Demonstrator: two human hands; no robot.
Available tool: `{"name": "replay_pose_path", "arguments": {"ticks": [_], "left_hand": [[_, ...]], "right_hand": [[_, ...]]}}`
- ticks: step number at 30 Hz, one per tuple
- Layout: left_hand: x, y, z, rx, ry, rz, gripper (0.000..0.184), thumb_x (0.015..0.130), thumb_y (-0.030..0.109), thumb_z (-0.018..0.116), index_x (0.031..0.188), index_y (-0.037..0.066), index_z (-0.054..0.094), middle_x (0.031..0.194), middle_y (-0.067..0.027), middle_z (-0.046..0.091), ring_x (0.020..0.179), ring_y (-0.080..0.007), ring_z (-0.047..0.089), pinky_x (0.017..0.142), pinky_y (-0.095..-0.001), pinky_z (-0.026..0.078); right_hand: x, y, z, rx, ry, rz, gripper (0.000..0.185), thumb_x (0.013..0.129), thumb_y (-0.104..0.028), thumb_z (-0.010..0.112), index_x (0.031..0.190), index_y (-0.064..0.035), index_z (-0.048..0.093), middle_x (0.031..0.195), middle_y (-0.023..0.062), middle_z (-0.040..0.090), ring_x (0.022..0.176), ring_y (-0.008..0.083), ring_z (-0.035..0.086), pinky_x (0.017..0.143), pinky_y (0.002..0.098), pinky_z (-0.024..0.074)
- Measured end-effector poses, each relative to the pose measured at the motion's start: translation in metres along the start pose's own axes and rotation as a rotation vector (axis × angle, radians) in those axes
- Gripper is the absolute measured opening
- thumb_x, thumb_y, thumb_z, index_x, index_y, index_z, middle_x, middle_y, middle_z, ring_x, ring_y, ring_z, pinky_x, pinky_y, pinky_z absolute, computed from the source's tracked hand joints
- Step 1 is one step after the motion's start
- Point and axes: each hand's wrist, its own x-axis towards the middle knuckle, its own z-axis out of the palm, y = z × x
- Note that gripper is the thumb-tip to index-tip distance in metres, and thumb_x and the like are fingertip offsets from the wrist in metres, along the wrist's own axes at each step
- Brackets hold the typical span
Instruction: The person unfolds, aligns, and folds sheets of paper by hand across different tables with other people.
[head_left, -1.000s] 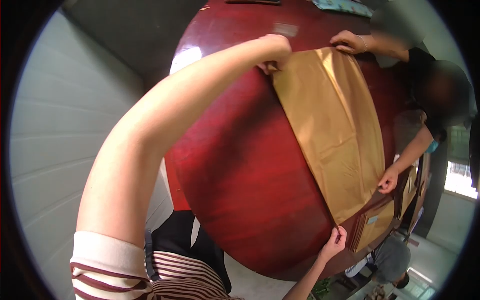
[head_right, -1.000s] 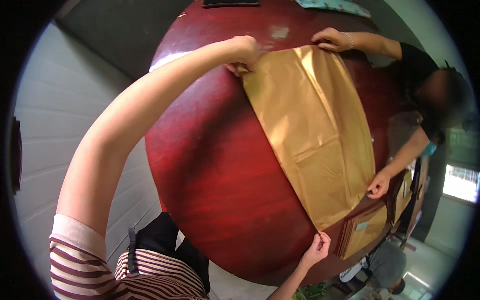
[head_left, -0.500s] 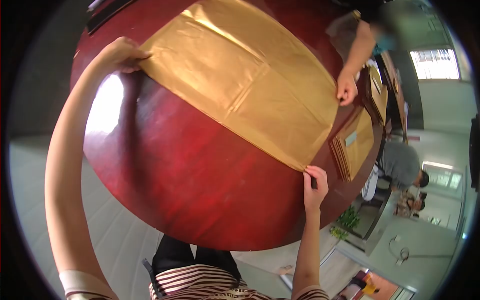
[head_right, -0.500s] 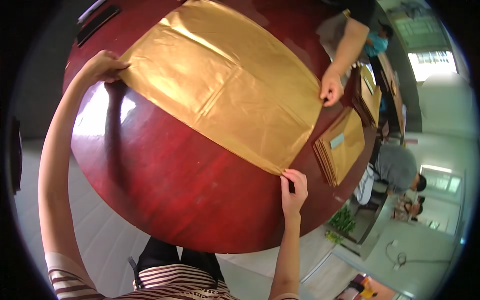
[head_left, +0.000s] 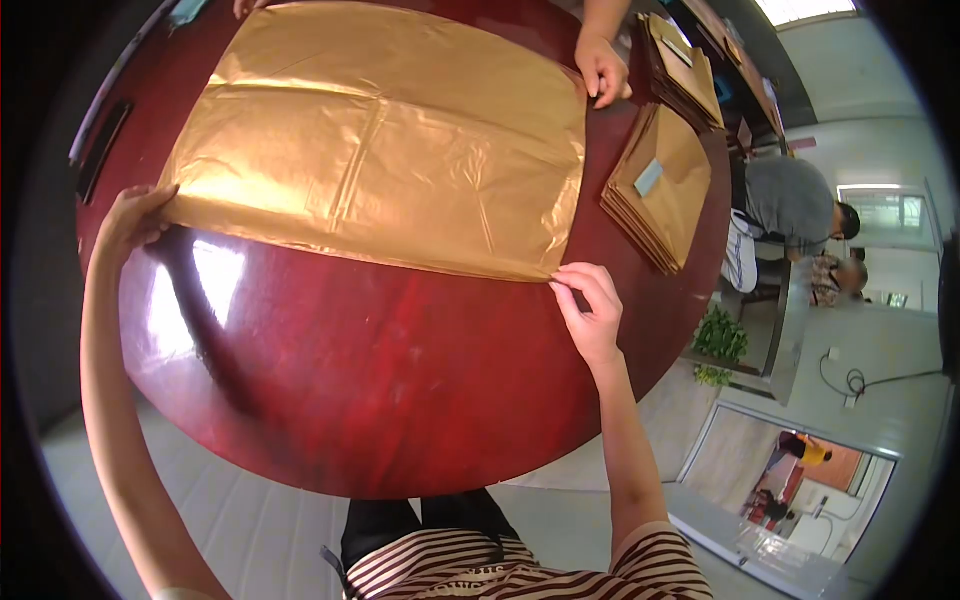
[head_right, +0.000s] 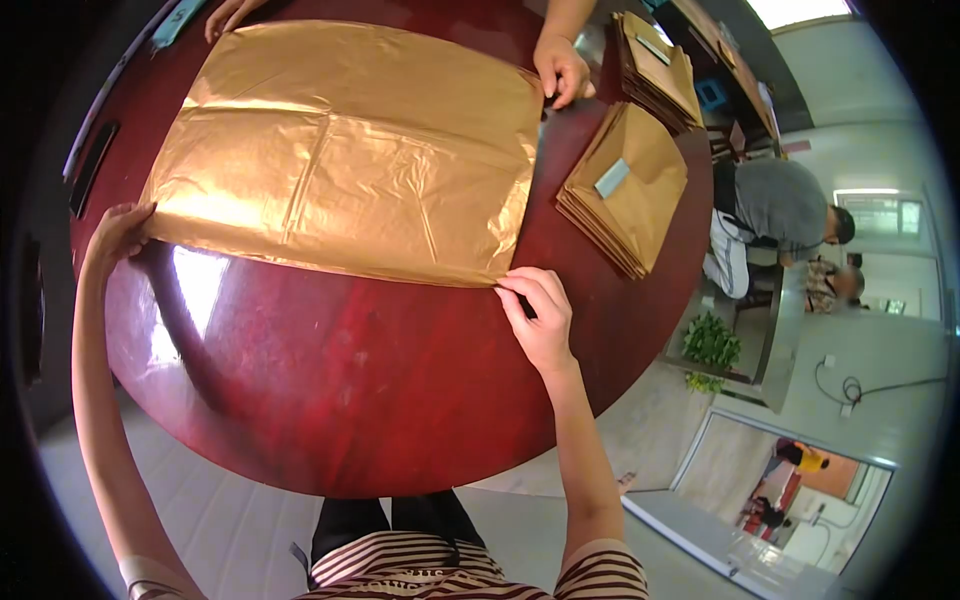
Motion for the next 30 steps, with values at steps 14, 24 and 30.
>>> {"name": "replay_pose_path", "arguments": {"ticks": [14,24,30], "left_hand": [[-0.004,-0.001,0.005,-0.107,0.005,0.018,0.028,0.079,0.033,0.07,0.081,0.008,0.058,0.06,0.0018,0.055,0.045,-0.0056,0.05,0.038,-0.016,0.038],[-0.012,0.014,0.008,-0.088,0.053,-0.024,0.025,0.079,0.03,0.07,0.084,0.007,0.061,0.062,0.0013,0.058,0.046,-0.0065,0.052,0.037,-0.0175,0.038],[-0.006,0.009,0.003,-0.128,0.05,-0.061,0.026,0.078,0.033,0.071,0.085,0.01,0.061,0.063,0.0032,0.057,0.051,-0.0055,0.053,0.042,-0.0181,0.038]], "right_hand": [[0.003,0.003,-0.002,-0.065,-0.033,-0.146,0.017,0.067,0.007,0.067,0.08,-0.0012,0.06,0.081,0.0097,0.059,0.071,0.0258,0.056,0.062,0.0335,0.0476],[0.011,0.01,0.0,-0.028,0.008,-0.135,0.017,0.067,0.006,0.065,0.079,-0.0024,0.056,0.079,0.0097,0.056,0.071,0.0263,0.057,0.063,0.0344,0.0502],[0.013,0.013,-0.002,0.007,-0.007,-0.132,0.015,0.071,0.008,0.065,0.081,0.0,0.058,0.083,0.0095,0.057,0.062,0.0186,0.056,0.048,0.0259,0.0475]]}}
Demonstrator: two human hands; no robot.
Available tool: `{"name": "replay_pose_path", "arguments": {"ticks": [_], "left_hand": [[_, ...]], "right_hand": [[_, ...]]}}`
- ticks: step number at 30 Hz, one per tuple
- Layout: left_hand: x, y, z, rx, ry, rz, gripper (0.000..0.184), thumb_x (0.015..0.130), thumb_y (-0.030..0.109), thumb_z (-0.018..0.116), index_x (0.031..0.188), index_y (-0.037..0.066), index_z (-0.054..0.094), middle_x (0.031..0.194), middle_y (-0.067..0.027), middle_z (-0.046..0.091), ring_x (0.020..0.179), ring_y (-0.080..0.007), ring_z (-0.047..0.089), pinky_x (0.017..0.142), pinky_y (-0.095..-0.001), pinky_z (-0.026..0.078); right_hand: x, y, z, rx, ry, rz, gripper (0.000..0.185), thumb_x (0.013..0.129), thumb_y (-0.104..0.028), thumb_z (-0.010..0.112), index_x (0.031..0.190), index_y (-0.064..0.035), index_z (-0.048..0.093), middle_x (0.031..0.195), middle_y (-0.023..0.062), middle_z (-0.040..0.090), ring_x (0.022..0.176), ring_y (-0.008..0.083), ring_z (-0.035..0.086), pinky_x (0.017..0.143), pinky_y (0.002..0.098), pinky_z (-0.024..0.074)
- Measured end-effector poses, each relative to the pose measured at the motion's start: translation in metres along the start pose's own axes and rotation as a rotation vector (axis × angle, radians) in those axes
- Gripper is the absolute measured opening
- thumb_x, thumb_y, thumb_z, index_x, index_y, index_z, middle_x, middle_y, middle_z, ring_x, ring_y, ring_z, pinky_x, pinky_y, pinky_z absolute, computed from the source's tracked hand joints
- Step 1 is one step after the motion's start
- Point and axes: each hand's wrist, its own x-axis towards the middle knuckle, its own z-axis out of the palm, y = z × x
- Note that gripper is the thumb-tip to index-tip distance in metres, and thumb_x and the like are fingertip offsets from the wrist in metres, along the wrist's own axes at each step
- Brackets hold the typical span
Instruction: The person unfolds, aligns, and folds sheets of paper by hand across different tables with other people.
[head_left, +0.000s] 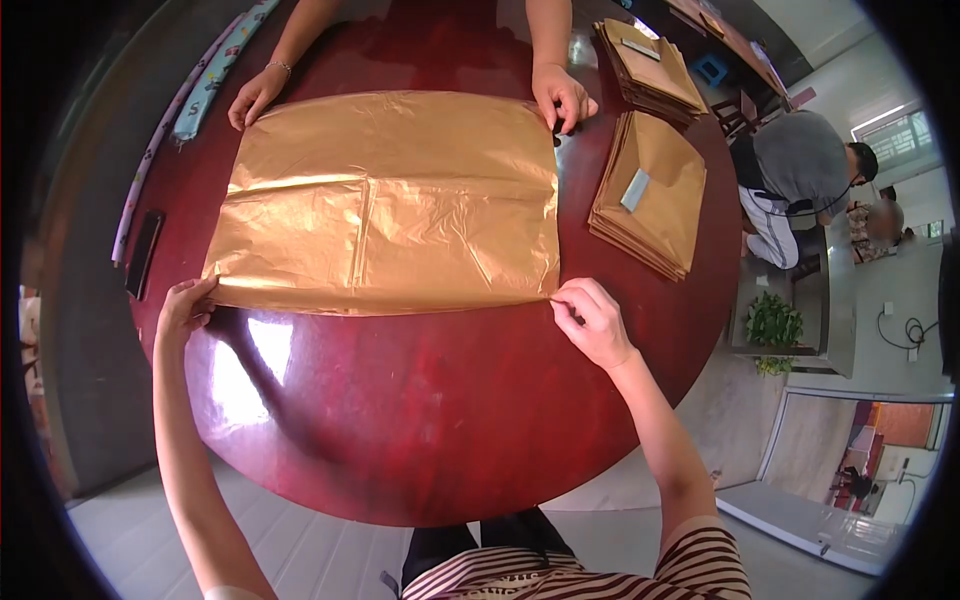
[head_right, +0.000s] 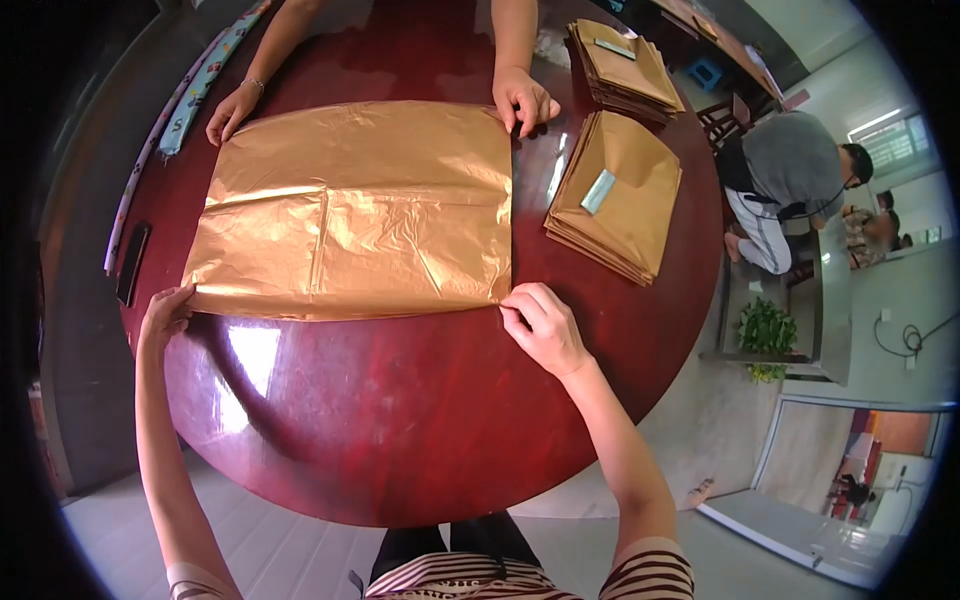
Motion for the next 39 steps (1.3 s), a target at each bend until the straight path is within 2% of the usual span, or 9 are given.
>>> {"name": "replay_pose_path", "arguments": {"ticks": [2,10,11,16,20,21,32,34,39], "left_hand": [[-0.001,0.0,-0.001,-0.002,-0.012,-0.013,0.026,0.078,0.033,0.071,0.085,0.011,0.061,0.063,0.0038,0.057,0.052,-0.0053,0.053,0.044,-0.0184,0.038],[0.004,0.006,-0.005,-0.064,-0.022,-0.028,0.025,0.077,0.034,0.072,0.085,0.013,0.061,0.063,0.0051,0.054,0.053,-0.0056,0.048,0.05,-0.0207,0.038],[0.007,0.007,-0.011,-0.072,-0.095,-0.032,0.026,0.077,0.034,0.073,0.087,0.012,0.062,0.065,0.0047,0.054,0.055,-0.0064,0.048,0.054,-0.0222,0.039],[-0.004,0.031,-0.005,-0.042,-0.053,-0.068,0.028,0.075,0.035,0.074,0.087,0.013,0.062,0.067,0.0039,0.054,0.058,-0.008,0.048,0.058,-0.0242,0.04],[-0.002,0.039,-0.011,-0.052,-0.016,-0.098,0.026,0.075,0.033,0.075,0.085,0.013,0.062,0.068,0.0038,0.053,0.058,-0.0087,0.047,0.056,-0.0233,0.039],[-0.002,0.043,-0.011,-0.095,-0.045,-0.085,0.025,0.075,0.032,0.075,0.085,0.013,0.062,0.068,0.0036,0.053,0.058,-0.0088,0.047,0.055,-0.0236,0.039],[0.014,0.123,-0.008,-0.256,-0.046,0.026,0.022,0.077,0.027,0.074,0.078,0.009,0.062,0.058,0.002,0.053,0.046,-0.008,0.048,0.039,-0.0214,0.041],[0.015,0.149,-0.003,-0.238,-0.024,0.036,0.02,0.076,0.025,0.075,0.074,0.01,0.061,0.059,0.0022,0.053,0.046,-0.0081,0.048,0.039,-0.021,0.041],[0.041,0.196,0.0,-0.355,0.021,0.042,0.022,0.072,0.021,0.078,0.067,0.011,0.059,0.058,0.0023,0.053,0.045,-0.0078,0.047,0.039,-0.0207,0.038]], "right_hand": [[0.001,-0.001,-0.001,0.06,0.007,0.089,0.017,0.068,0.007,0.065,0.08,-0.0013,0.056,0.08,0.0108,0.056,0.072,0.0277,0.058,0.062,0.0346,0.0506],[0.01,0.003,-0.009,0.077,-0.021,0.075,0.016,0.07,0.006,0.065,0.081,-0.0015,0.056,0.081,0.011,0.057,0.073,0.0274,0.059,0.063,0.0346,0.051],[0.014,0.002,-0.012,0.063,-0.009,0.073,0.015,0.07,0.006,0.065,0.081,-0.0014,0.057,0.081,0.0109,0.057,0.073,0.0275,0.059,0.063,0.0345,0.0511],[0.029,0.009,-0.019,0.082,0.001,0.097,0.014,0.071,0.006,0.065,0.081,-0.001,0.058,0.081,0.0111,0.057,0.072,0.0277,0.059,0.062,0.0344,0.051],[0.045,0.009,-0.03,0.099,0.007,0.104,0.014,0.072,0.006,0.064,0.082,-0.0004,0.057,0.082,0.0102,0.057,0.065,0.023,0.058,0.055,0.0304,0.0484],[0.048,0.012,-0.032,0.103,0.009,0.074,0.012,0.075,0.007,0.063,0.083,0.0008,0.058,0.084,0.0086,0.058,0.063,0.0153,0.055,0.052,0.0245,0.0458],[0.125,0.031,-0.079,0.101,0.086,0.033,0.007,0.079,0.005,0.063,0.084,0.0014,0.059,0.084,0.0079,0.058,0.069,0.0145,0.058,0.057,0.0247,0.0468],[0.147,0.041,-0.088,0.035,0.13,-0.036,0.01,0.076,0.004,0.065,0.082,0.0,0.058,0.08,0.0088,0.056,0.064,0.0201,0.058,0.055,0.0294,0.0461],[0.205,0.065,-0.105,0.028,0.179,-0.073,0.009,0.075,0.001,0.065,0.08,-0.0002,0.058,0.078,0.0084,0.056,0.059,0.0192,0.052,0.054,0.0294,0.0434]]}}
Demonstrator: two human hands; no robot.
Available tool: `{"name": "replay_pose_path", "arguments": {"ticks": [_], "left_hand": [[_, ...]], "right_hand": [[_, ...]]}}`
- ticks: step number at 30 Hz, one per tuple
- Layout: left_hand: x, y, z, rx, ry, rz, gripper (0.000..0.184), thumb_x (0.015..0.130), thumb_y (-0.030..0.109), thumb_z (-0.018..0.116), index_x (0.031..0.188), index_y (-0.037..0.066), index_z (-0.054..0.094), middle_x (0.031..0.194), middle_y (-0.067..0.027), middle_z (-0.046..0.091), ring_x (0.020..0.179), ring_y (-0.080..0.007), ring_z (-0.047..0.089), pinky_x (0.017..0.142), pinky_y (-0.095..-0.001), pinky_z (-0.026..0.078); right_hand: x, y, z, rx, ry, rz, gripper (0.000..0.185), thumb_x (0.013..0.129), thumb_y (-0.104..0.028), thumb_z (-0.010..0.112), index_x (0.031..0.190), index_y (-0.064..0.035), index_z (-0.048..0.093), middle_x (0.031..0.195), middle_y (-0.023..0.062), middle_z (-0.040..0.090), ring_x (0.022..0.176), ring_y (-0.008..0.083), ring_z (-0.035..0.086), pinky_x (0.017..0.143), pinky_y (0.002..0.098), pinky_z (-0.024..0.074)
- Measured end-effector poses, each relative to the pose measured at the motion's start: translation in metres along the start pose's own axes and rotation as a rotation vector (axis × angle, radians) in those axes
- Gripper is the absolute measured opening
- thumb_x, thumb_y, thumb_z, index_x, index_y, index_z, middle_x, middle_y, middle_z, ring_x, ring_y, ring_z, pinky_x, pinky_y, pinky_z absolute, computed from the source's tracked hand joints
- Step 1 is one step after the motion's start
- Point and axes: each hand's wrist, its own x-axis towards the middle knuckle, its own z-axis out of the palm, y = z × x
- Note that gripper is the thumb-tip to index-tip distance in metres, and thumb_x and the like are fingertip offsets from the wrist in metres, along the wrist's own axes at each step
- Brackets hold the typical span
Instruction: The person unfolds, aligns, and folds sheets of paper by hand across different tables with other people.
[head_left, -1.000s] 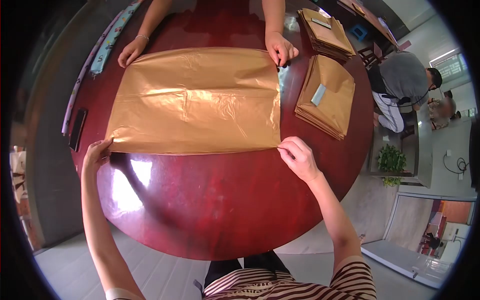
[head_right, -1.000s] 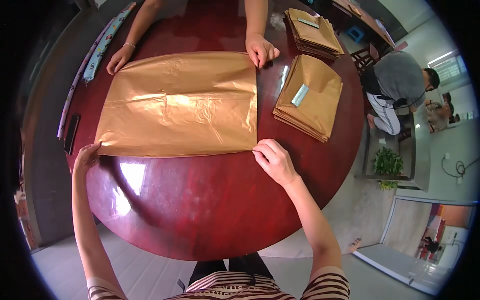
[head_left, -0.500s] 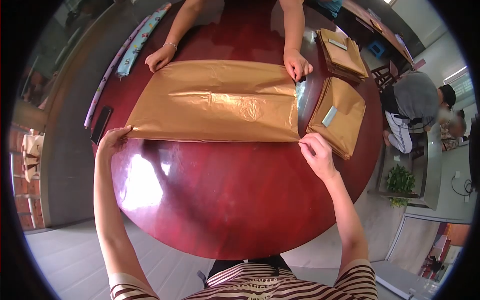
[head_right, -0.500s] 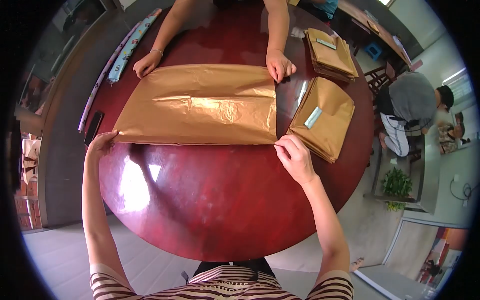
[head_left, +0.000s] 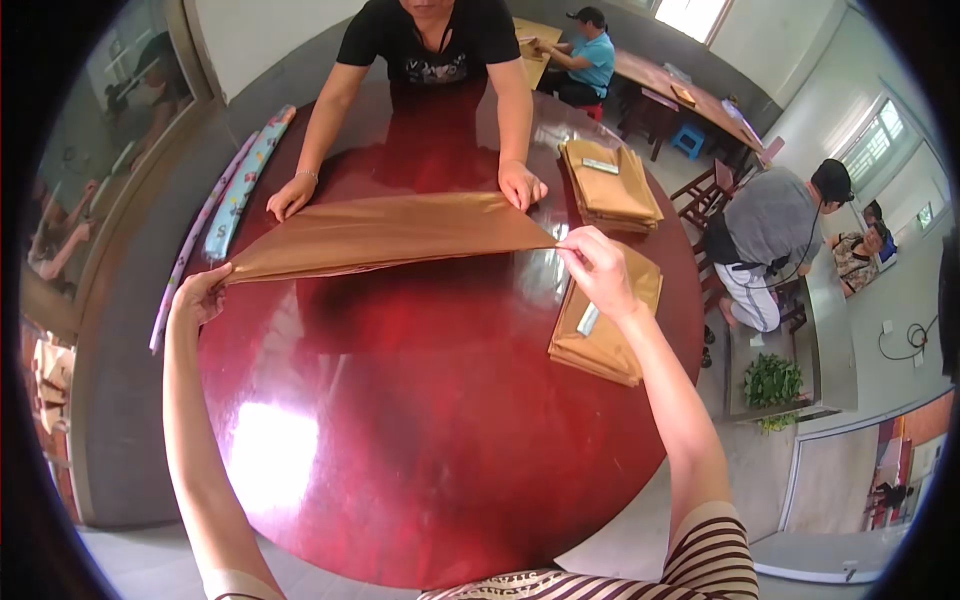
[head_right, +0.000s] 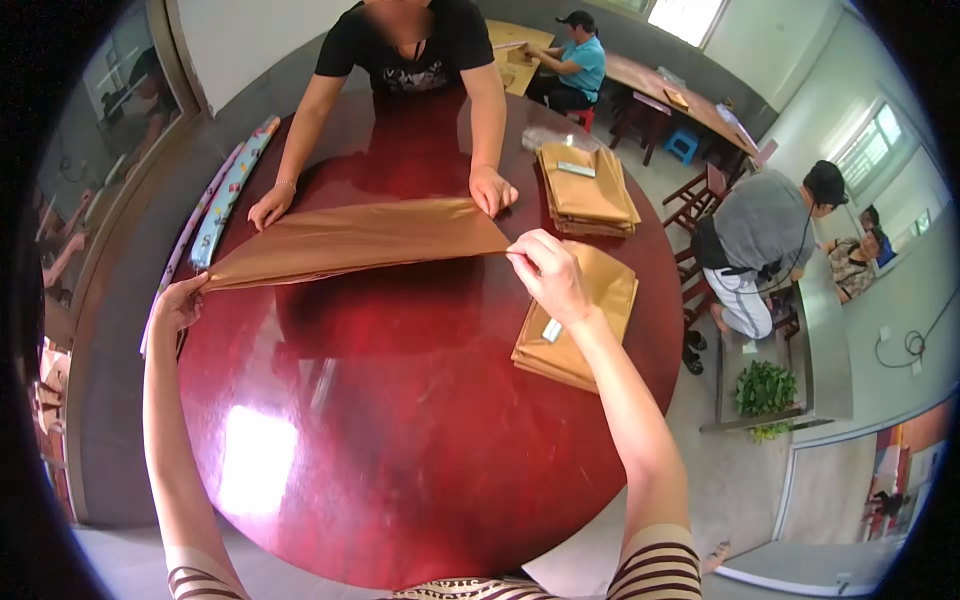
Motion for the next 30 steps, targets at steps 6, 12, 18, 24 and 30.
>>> {"name": "replay_pose_path", "arguments": {"ticks": [6,12,18,24,30], "left_hand": [[0.029,-0.002,0.027,0.042,-0.012,0.037,0.024,0.073,0.022,0.077,0.064,0.012,0.057,0.052,0.0018,0.05,0.041,-0.0095,0.045,0.036,-0.0247,0.038],[0.094,-0.06,0.059,-0.082,-0.049,0.013,0.021,0.075,0.021,0.074,0.068,0.01,0.058,0.056,0.0,0.052,0.044,-0.0104,0.047,0.037,-0.0233,0.039],[0.149,-0.079,0.099,-0.094,0.049,0.085,0.01,0.081,0.018,0.066,0.084,0.009,0.062,0.065,-0.002,0.059,0.05,-0.0134,0.056,0.043,-0.0261,0.046],[0.147,-0.071,0.117,0.059,0.131,0.161,0.016,0.083,0.016,0.062,0.091,0.004,0.057,0.066,-0.0057,0.06,0.051,-0.0158,0.059,0.04,-0.0271,0.048],[0.004,-0.172,0.103,0.645,0.299,1.046,0.011,0.083,0.006,0.06,0.081,-0.001,0.051,0.068,-0.012,0.057,0.064,-0.0254,0.056,0.058,-0.0369,0.044]], "right_hand": [[0.01,0.035,0.014,-0.046,-0.034,0.0,0.007,0.076,0.0,0.065,0.081,0.0004,0.06,0.08,0.0107,0.058,0.068,0.024,0.058,0.06,0.0315,0.0471],[-0.03,0.091,0.063,-0.137,-0.109,0.023,0.009,0.076,-0.002,0.064,0.085,-0.0032,0.061,0.088,0.0106,0.061,0.083,0.0286,0.06,0.072,0.0354,0.0506],[-0.022,0.143,0.102,-0.216,-0.105,0.053,0.012,0.075,0.0,0.064,0.087,-0.0032,0.062,0.088,0.01,0.06,0.083,0.0302,0.059,0.072,0.0371,0.0503],[-0.011,0.168,0.12,-0.318,-0.196,0.14,0.019,0.077,-0.001,0.058,0.096,-0.0018,0.063,0.104,0.0113,0.058,0.096,0.0304,0.055,0.081,0.0375,0.0484],[-0.025,0.096,0.105,-0.24,-0.044,0.233,0.026,0.08,0.002,0.053,0.105,0.0007,0.059,0.111,0.0183,0.056,0.102,0.034,0.055,0.088,0.0374,0.0459]]}}
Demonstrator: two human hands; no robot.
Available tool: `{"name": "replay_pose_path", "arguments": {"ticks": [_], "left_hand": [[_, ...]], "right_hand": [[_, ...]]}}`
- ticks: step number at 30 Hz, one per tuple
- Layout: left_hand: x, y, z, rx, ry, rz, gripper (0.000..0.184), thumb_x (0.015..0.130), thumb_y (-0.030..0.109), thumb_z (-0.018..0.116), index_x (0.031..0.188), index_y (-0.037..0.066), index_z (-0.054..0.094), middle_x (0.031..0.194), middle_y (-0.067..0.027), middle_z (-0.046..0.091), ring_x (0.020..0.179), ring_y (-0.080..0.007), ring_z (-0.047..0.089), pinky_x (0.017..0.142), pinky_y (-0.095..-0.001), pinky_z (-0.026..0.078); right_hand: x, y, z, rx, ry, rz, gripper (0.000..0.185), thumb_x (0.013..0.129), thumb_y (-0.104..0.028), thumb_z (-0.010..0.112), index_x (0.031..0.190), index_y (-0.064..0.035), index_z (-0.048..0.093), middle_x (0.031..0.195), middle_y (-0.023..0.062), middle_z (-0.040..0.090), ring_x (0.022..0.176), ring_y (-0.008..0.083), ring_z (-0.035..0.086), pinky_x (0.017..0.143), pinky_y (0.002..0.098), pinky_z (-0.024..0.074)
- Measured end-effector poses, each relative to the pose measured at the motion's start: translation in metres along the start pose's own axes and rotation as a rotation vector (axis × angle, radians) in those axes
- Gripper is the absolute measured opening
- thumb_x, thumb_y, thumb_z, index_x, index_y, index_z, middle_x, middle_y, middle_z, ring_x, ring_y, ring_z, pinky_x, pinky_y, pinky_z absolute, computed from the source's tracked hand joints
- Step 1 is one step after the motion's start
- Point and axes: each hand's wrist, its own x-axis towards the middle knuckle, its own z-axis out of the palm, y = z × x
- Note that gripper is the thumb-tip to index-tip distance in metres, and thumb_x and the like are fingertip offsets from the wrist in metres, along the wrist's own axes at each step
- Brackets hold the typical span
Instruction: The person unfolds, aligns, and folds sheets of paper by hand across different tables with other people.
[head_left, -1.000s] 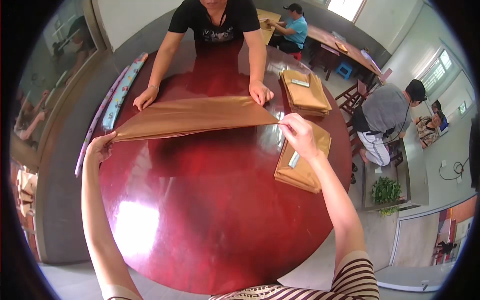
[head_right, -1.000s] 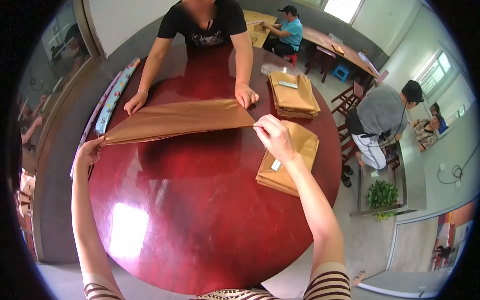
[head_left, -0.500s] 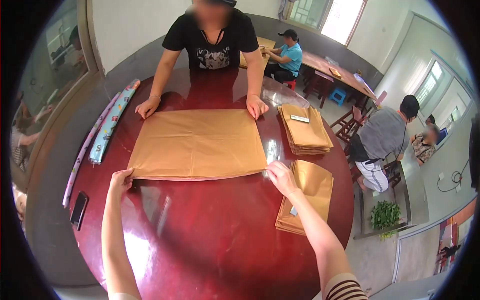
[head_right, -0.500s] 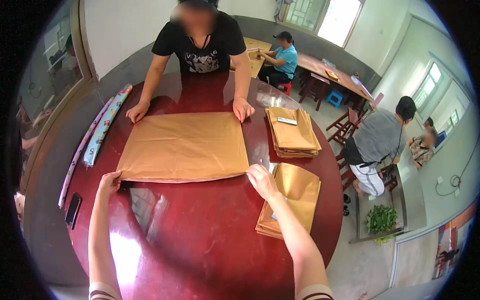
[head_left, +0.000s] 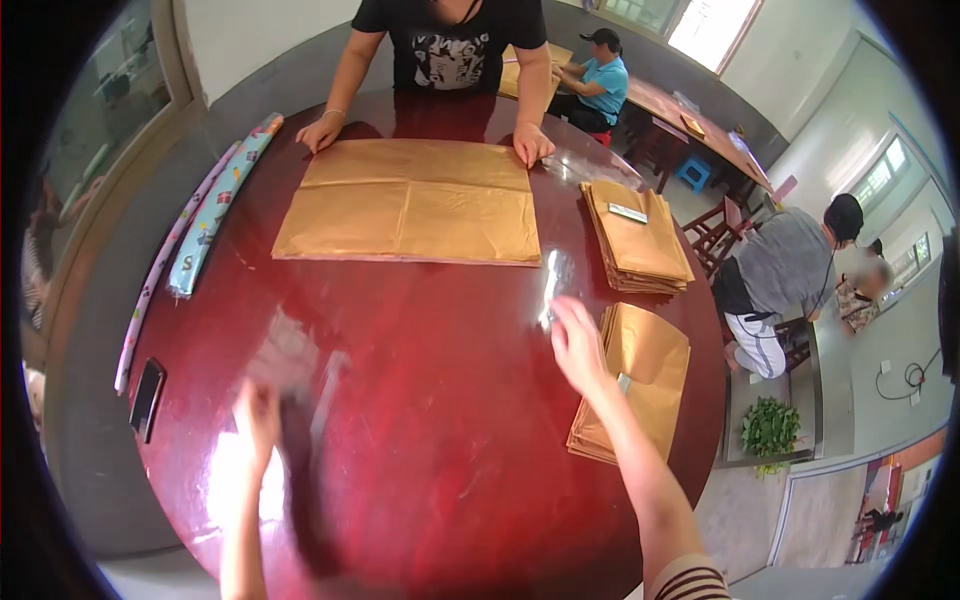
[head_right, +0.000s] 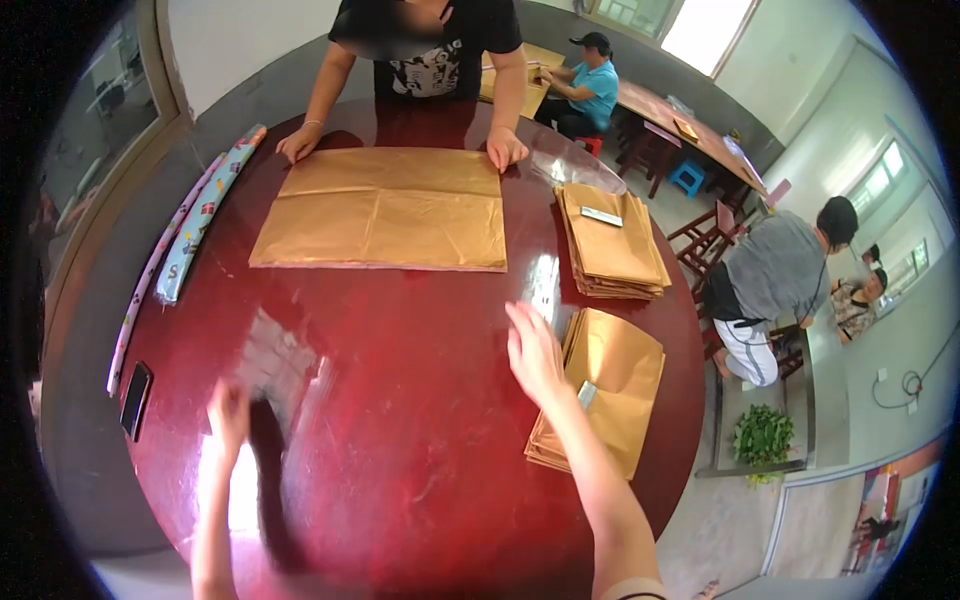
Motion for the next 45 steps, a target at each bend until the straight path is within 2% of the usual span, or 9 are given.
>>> {"name": "replay_pose_path", "arguments": {"ticks": [4,7,15,18,27,31,33,41,45], "left_hand": [[-0.187,0.09,-0.076,0.135,-0.233,0.031,0.022,0.073,-0.003,0.058,0.096,0.001,0.058,0.103,-0.0188,0.056,0.099,-0.0386,0.052,0.09,-0.0492,0.038],[-0.27,0.147,-0.134,0.18,-0.441,-0.153,0.055,0.085,0.02,0.057,0.135,0.006,0.04,0.143,-0.0211,0.029,0.132,-0.0416,0.024,0.108,-0.0524,0.019],[-0.311,0.18,-0.15,0.343,-0.446,-0.152,0.054,0.086,0.025,0.053,0.133,0.001,0.039,0.14,-0.0246,0.031,0.131,-0.0406,0.026,0.107,-0.0522,0.02],[-0.327,0.16,-0.143,0.206,-0.455,-0.162,0.066,0.078,0.019,0.058,0.135,-0.002,0.032,0.143,-0.0274,0.023,0.135,-0.0441,0.014,0.109,-0.0553,0.008],[-0.372,0.147,-0.165,0.026,-0.419,-0.028,0.055,0.081,0.019,0.061,0.131,0.004,0.043,0.14,-0.0189,0.035,0.132,-0.0362,0.027,0.108,-0.0505,0.021],[-0.445,0.148,-0.192,-0.112,-0.436,-0.024,0.054,0.081,0.01,0.058,0.132,0.007,0.042,0.14,-0.0155,0.036,0.13,-0.034,0.033,0.106,-0.0471,0.026],[-0.491,0.143,-0.193,-0.25,-0.396,-0.111,0.053,0.081,0.005,0.056,0.132,0.007,0.042,0.138,-0.0149,0.039,0.127,-0.033,0.037,0.103,-0.0421,0.033],[-0.75,0.042,-0.121,-0.295,-0.177,-1.642,0.025,0.079,0.017,0.057,0.097,0.002,0.066,0.094,-0.0187,0.066,0.092,-0.0287,0.064,0.081,-0.0371,0.05],[-0.762,0.051,-0.145,-0.05,-0.27,-1.47,0.027,0.077,0.017,0.056,0.098,0.002,0.064,0.096,-0.0194,0.065,0.093,-0.0315,0.063,0.083,-0.0375,0.048]], "right_hand": [[-0.101,-0.11,-0.034,0.281,-0.208,0.016,0.018,0.08,0.002,0.054,0.096,-0.0006,0.061,0.102,0.0158,0.059,0.097,0.0309,0.058,0.084,0.0373,0.0476],[-0.207,-0.186,-0.039,0.442,-0.469,-0.025,0.024,0.078,-0.003,0.061,0.102,-0.0054,0.065,0.105,0.0101,0.062,0.095,0.0276,0.059,0.083,0.0365,0.0488],[-0.336,-0.3,-0.077,0.234,-0.739,-0.2,0.042,0.081,-0.013,0.055,0.122,-0.0078,0.054,0.139,0.0148,0.038,0.128,0.0294,0.037,0.108,0.0476,0.0237],[-0.34,-0.302,-0.071,0.164,-0.639,-0.232,0.042,0.083,-0.013,0.055,0.125,-0.0136,0.053,0.13,0.0111,0.049,0.12,0.0259,0.047,0.103,0.0428,0.0327],[-0.358,-0.306,-0.052,-0.12,-0.597,-0.367,0.038,0.083,-0.011,0.049,0.121,-0.0094,0.055,0.125,0.0181,0.052,0.123,0.0329,0.043,0.104,0.0489,0.028],[-0.366,-0.302,-0.05,0.005,-0.608,-0.299,0.041,0.088,-0.009,0.046,0.128,-0.0129,0.05,0.141,0.0106,0.038,0.132,0.0276,0.033,0.109,0.0446,0.0214],[-0.368,-0.301,-0.048,0.008,-0.596,-0.305,0.04,0.089,-0.008,0.045,0.129,-0.0132,0.05,0.141,0.0093,0.038,0.132,0.0269,0.033,0.109,0.0444,0.022],[-0.376,-0.295,-0.043,-0.026,-0.535,-0.376,0.041,0.09,-0.007,0.044,0.131,-0.0132,0.047,0.141,0.0093,0.038,0.132,0.0267,0.032,0.109,0.0435,0.0234],[-0.374,-0.291,-0.042,-0.03,-0.512,-0.434,0.04,0.091,-0.014,0.044,0.131,-0.0149,0.047,0.141,0.0083,0.037,0.132,0.0256,0.032,0.109,0.043,0.0229]]}}
